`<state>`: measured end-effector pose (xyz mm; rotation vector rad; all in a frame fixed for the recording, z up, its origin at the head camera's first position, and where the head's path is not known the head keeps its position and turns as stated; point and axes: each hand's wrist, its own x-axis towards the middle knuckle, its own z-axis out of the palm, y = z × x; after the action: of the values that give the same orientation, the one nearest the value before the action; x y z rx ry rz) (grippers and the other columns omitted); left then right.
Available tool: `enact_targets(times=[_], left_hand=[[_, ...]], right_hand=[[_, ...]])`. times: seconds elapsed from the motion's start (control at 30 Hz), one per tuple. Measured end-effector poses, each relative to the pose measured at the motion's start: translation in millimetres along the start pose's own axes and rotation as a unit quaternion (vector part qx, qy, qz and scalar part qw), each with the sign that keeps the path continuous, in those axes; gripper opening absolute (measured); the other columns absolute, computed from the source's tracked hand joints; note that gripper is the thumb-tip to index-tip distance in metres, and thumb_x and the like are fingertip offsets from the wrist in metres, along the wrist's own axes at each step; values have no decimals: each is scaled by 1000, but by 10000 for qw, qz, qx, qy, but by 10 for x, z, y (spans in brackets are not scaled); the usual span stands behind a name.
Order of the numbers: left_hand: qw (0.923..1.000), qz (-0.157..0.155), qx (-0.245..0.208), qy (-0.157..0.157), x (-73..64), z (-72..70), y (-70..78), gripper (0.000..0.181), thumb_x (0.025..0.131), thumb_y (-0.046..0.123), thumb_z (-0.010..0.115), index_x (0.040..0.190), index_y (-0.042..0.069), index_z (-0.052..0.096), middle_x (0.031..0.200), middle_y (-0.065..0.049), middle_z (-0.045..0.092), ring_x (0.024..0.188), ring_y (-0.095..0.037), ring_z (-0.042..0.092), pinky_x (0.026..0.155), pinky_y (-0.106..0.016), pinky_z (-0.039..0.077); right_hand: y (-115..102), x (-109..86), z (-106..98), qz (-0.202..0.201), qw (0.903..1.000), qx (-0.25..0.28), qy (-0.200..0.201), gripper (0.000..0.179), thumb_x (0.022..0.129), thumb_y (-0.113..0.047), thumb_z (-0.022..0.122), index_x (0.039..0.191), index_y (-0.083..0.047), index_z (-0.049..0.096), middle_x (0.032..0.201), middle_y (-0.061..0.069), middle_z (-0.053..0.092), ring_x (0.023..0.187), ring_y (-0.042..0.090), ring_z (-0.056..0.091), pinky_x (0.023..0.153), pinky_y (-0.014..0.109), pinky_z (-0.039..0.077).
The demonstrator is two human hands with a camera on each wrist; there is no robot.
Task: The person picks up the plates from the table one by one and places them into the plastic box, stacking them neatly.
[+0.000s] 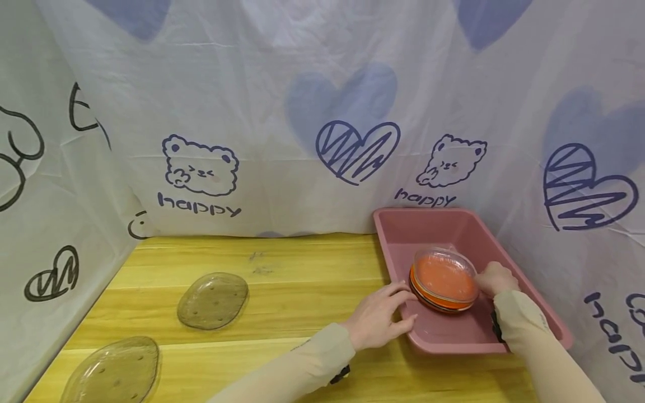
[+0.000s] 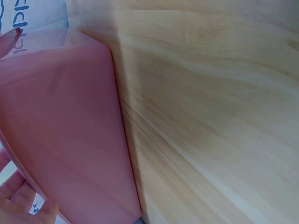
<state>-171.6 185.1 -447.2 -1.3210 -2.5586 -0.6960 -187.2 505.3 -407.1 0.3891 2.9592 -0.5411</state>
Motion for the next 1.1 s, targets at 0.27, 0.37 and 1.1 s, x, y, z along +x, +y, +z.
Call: enact_targets(times=[0.27, 0.37, 1.1], left_hand=[[9982, -39, -585, -120, -76, -140, -86, 39, 104, 38, 53, 139, 22, 57, 147, 3, 54, 133, -10, 56, 110, -21, 47], [9962, -74, -862, -29, -126, -202, -152, 37, 105, 33, 51, 139, 20, 57, 140, 2, 57, 124, -9, 61, 105, -19, 50], [9744, -1899, -871, 835, -780, -923, -1275, 38, 104, 23, 53, 140, 12, 56, 141, -11, 57, 96, -27, 68, 79, -37, 59]], right_hand=[[-337, -74, 33, -522, 9918, 140, 1160, 27, 91, -18, 51, 92, 5, 65, 83, 22, 65, 71, 31, 59, 56, 38, 44], [-561, -141, 35, -768, 9851, 407, 1482, 36, 95, -16, 49, 115, 11, 61, 107, 32, 66, 83, 38, 65, 64, 45, 50], [-2265, -794, 404, -2428, 9187, 2197, 2209, 22, 102, -13, 54, 120, -4, 64, 108, 15, 72, 91, 24, 67, 76, 15, 51]])
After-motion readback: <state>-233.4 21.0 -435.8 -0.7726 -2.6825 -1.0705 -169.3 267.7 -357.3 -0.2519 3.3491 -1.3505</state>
